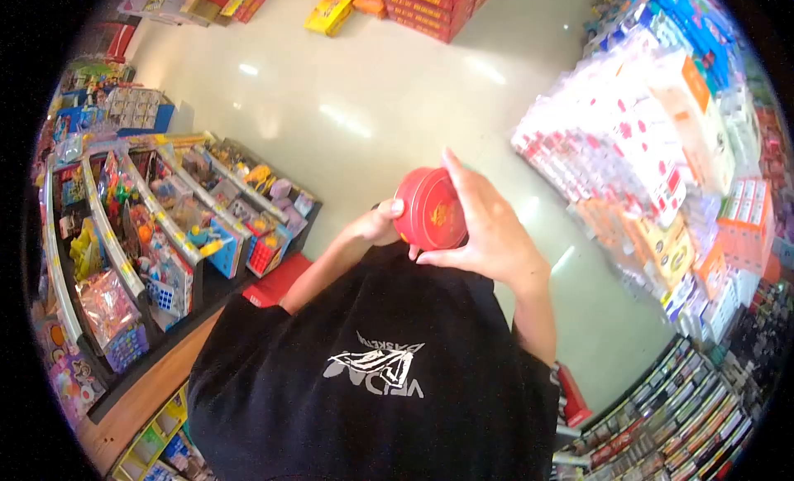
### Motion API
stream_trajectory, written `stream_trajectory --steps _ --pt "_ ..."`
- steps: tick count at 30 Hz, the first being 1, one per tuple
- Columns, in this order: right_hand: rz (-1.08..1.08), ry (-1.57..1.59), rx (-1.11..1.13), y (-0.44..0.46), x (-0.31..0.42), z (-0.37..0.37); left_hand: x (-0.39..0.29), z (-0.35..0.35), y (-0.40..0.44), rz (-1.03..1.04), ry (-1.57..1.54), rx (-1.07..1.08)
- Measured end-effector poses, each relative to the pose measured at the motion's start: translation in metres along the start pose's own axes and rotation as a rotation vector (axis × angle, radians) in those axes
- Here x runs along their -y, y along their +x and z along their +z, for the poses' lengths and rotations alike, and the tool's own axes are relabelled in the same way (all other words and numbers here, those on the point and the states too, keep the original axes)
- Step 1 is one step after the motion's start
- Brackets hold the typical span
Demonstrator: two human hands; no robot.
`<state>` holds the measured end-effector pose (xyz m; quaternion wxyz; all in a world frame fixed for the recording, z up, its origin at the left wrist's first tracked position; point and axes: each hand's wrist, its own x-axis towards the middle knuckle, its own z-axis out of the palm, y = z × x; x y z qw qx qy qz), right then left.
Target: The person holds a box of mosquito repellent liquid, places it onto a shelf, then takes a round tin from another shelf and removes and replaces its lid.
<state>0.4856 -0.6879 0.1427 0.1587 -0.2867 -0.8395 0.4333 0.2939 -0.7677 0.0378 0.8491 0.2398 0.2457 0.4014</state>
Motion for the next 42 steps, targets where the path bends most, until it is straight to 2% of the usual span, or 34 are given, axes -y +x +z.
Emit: stream_trajectory --steps 1,7,14,22,27,29,30,34,39,42 --pt "0.005 0.020 0.006 0.004 -0.010 -0.010 -0.004 0.001 0.015 0.039 -0.012 0.002" --pt "0.028 0.014 0.014 0.028 -0.070 -0.068 -0.025 -0.011 0.097 -0.021 0.038 -0.030" --pt "0.054 0.081 0.100 0.061 -0.127 -0.108 -0.038 -0.032 0.154 -0.105 0.052 -0.036" --pt "0.010 0.091 0.142 0.130 -0.159 -0.126 -0.080 -0.073 0.186 -0.083 -0.083 -0.038" --pt "-0.006 -0.014 0.090 0.186 -0.164 -0.136 -0.132 -0.123 0.217 -0.110 -0.009 0.035" --pt "-0.020 -0.058 0.061 0.218 -0.166 -0.142 -0.163 -0.128 0.224 -0.026 0.032 -0.005" --pt "-0.083 -0.114 0.029 0.232 -0.164 -0.144 -0.175 -0.138 0.230 -0.026 0.043 0.033" --pt "-0.082 -0.122 0.071 0.296 -0.160 -0.147 -0.215 -0.179 0.236 0.006 0.043 0.039" --pt "-0.125 -0.070 0.143 0.357 -0.171 -0.135 -0.242 -0.227 0.220 0.001 -0.012 -0.037" --pt "-0.061 0.135 0.145 0.384 -0.191 -0.138 -0.251 -0.251 0.220 -0.013 -0.071 0.043"
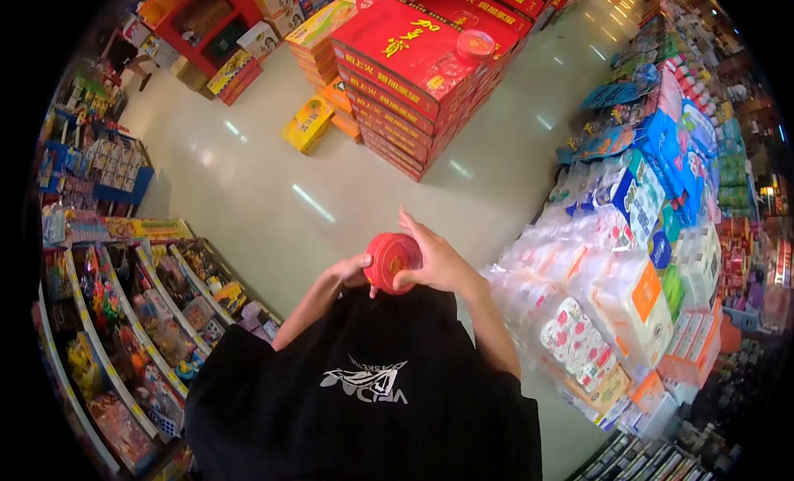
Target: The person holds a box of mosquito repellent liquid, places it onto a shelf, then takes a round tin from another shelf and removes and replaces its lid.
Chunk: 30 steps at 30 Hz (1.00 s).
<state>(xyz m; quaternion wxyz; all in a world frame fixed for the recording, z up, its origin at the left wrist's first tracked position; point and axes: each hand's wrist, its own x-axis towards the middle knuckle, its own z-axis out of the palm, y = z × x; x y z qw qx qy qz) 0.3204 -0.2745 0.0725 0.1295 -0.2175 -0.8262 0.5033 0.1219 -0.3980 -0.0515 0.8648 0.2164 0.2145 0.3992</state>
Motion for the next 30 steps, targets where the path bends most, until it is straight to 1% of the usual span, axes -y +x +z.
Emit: stream_trajectory --steps 2,4,5,6,7,8,9,10,11,12,13,16,18,19,20,21,23,26,27,30 --pt "0.038 0.110 0.012 0.012 -0.022 -0.007 -0.007 -0.011 0.007 -0.005 0.004 0.071" --pt "0.087 0.179 0.067 0.021 -0.041 -0.016 -0.007 -0.025 0.016 -0.095 -0.033 0.140" --pt "0.122 0.251 0.122 0.024 -0.048 -0.021 -0.008 -0.032 0.021 -0.138 -0.046 0.170" --pt "0.152 0.320 0.177 0.026 -0.054 -0.027 -0.007 -0.038 0.026 -0.179 -0.040 0.148" --pt "0.181 0.386 0.228 0.027 -0.061 -0.032 -0.014 -0.036 0.031 -0.197 -0.021 0.189" --pt "0.235 0.490 0.273 0.027 -0.071 -0.034 -0.021 -0.033 0.037 -0.209 0.003 0.226" --pt "0.341 0.632 0.301 0.026 -0.074 -0.036 -0.023 -0.034 0.043 -0.218 0.032 0.264" --pt "0.343 0.699 0.327 0.027 -0.083 -0.038 -0.012 -0.044 0.046 -0.218 0.000 0.220" --pt "0.321 0.719 0.306 0.027 -0.085 -0.043 -0.001 -0.058 0.050 -0.214 -0.028 0.177" --pt "0.368 0.807 0.299 0.028 -0.083 -0.051 0.002 -0.060 0.055 -0.221 -0.114 0.204" --pt "0.325 0.769 0.277 0.028 -0.093 -0.054 0.004 -0.069 0.065 -0.228 -0.209 0.230" --pt "0.452 0.754 0.093 0.024 -0.123 -0.062 -0.046 -0.022 0.084 -0.095 -0.142 0.241" --pt "0.545 0.721 -0.062 0.022 -0.125 -0.068 -0.054 -0.025 0.096 -0.098 -0.026 0.140" --pt "0.558 0.706 -0.122 0.020 -0.127 -0.070 -0.054 -0.026 0.100 -0.099 0.025 0.088" --pt "0.572 0.690 -0.179 0.019 -0.128 -0.072 -0.054 -0.027 0.105 -0.149 0.111 -0.034" --pt "0.581 0.669 -0.235 0.019 -0.131 -0.074 -0.058 -0.023 0.110 -0.134 0.165 -0.119" --pt "0.598 0.749 -0.343 0.011 -0.151 -0.064 -0.066 -0.005 0.118 -0.094 0.271 -0.291" --pt "0.617 0.818 -0.449 0.005 -0.167 -0.060 -0.074 0.001 0.133 -0.184 0.323 -0.380" --pt "0.624 0.869 -0.474 0.002 -0.167 -0.059 -0.075 0.000 0.137 -0.188 0.340 -0.388" --pt "0.595 0.869 -0.522 -0.003 -0.179 -0.052 -0.076 -0.005 0.146 -0.201 0.390 -0.397"
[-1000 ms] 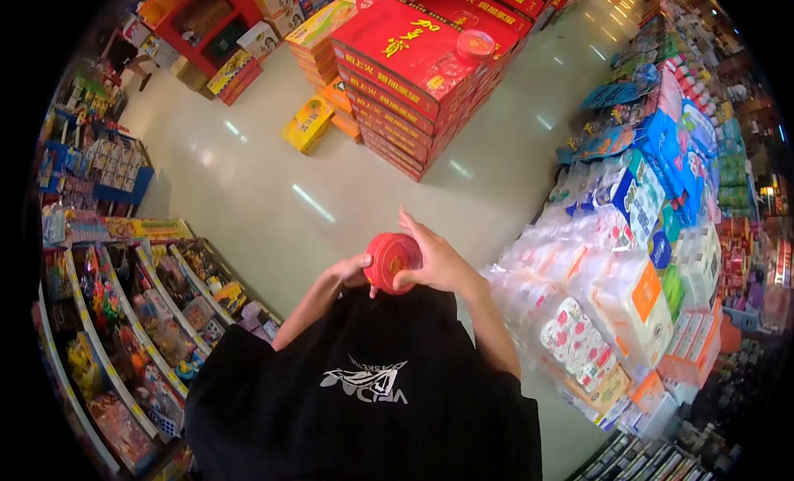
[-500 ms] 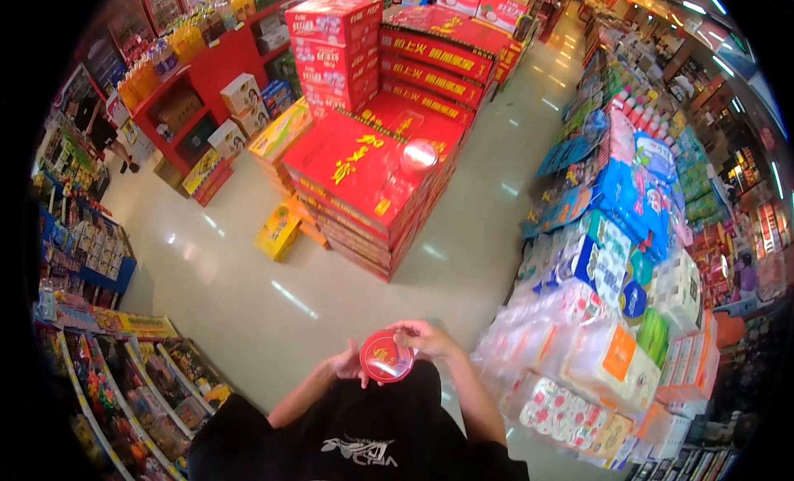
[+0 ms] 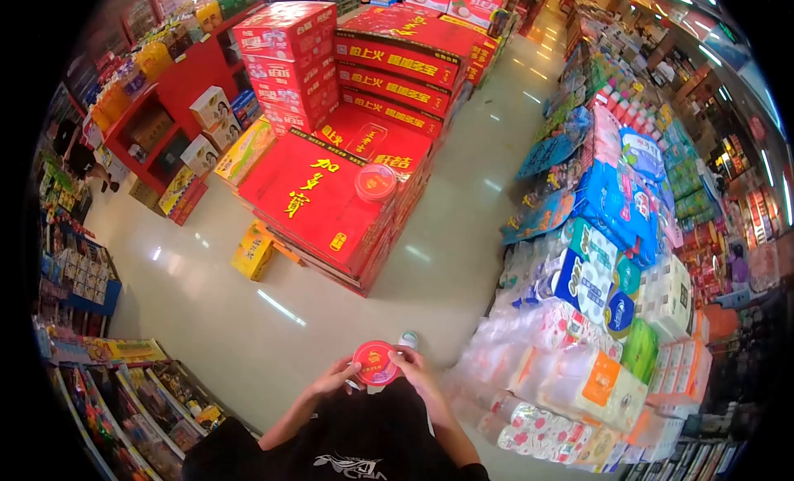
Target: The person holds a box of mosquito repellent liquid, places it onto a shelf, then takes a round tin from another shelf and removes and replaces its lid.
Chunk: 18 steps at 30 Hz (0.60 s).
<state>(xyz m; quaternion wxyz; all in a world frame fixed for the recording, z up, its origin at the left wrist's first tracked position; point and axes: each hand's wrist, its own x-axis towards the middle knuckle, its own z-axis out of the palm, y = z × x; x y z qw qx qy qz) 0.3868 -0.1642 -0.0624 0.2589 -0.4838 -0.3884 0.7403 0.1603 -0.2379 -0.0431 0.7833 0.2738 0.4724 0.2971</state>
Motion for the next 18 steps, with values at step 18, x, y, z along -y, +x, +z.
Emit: stream_trajectory --steps 18 --pt "0.195 -0.010 0.015 -0.007 -0.007 -0.011 -0.006 -0.002 0.014 -0.071 0.171 0.074"
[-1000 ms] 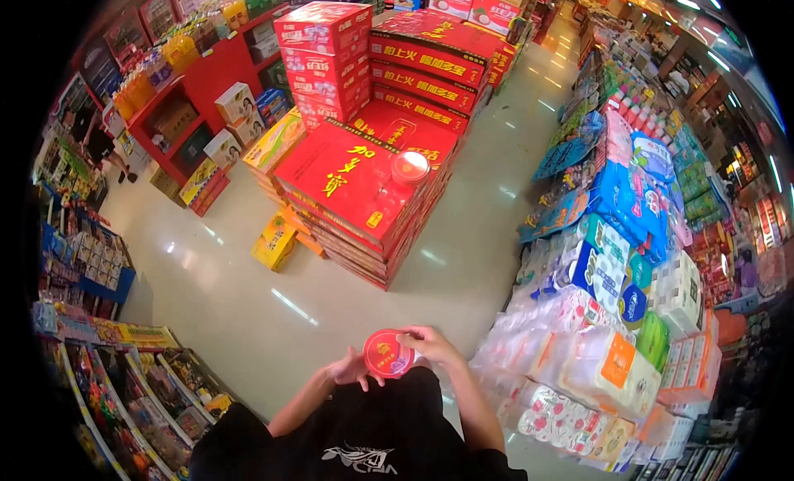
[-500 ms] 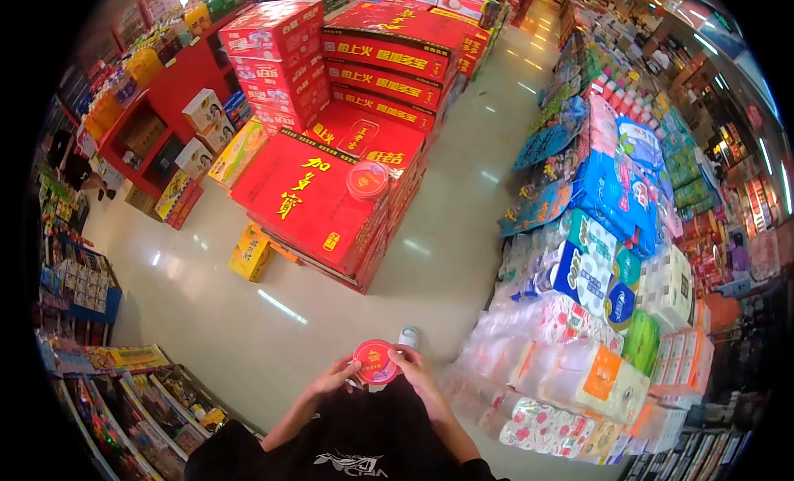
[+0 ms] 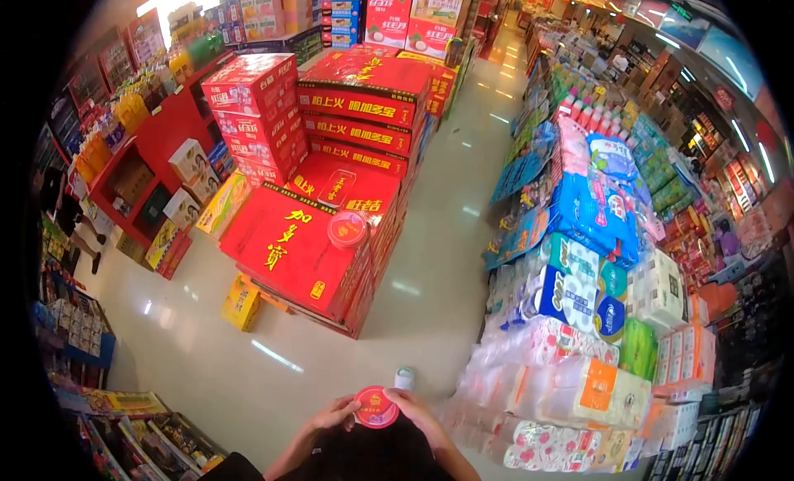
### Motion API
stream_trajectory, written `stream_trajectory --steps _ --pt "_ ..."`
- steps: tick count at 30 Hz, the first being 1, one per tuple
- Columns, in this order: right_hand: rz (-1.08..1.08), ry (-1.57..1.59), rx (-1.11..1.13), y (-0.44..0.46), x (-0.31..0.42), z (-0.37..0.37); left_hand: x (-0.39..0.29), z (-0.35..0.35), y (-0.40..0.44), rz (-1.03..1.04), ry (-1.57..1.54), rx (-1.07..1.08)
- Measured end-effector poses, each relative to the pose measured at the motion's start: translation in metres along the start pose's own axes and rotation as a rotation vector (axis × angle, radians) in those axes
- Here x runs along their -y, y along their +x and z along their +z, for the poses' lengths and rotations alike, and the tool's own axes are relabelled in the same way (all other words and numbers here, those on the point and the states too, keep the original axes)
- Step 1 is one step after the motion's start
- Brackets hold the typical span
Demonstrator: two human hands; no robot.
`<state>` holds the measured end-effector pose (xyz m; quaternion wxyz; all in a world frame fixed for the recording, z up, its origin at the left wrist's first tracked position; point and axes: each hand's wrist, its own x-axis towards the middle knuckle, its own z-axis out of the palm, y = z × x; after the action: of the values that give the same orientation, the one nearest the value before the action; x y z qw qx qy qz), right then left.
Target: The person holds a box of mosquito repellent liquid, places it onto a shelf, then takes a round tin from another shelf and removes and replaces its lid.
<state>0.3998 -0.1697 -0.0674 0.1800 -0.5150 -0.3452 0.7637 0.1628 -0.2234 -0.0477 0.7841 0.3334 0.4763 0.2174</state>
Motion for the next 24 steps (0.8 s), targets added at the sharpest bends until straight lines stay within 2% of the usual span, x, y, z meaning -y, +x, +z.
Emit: stream_trajectory --steps 4,10,24 --pt "-0.072 0.208 -0.055 0.003 -0.015 0.007 0.015 -0.002 -0.001 0.046 -0.106 -0.065" --pt "-0.271 0.190 -0.205 -0.005 -0.029 0.018 0.024 0.014 -0.010 0.022 -0.196 -0.112" --pt "-0.275 0.349 -0.242 -0.030 -0.049 0.044 0.033 0.028 -0.030 0.168 -0.158 -0.214"
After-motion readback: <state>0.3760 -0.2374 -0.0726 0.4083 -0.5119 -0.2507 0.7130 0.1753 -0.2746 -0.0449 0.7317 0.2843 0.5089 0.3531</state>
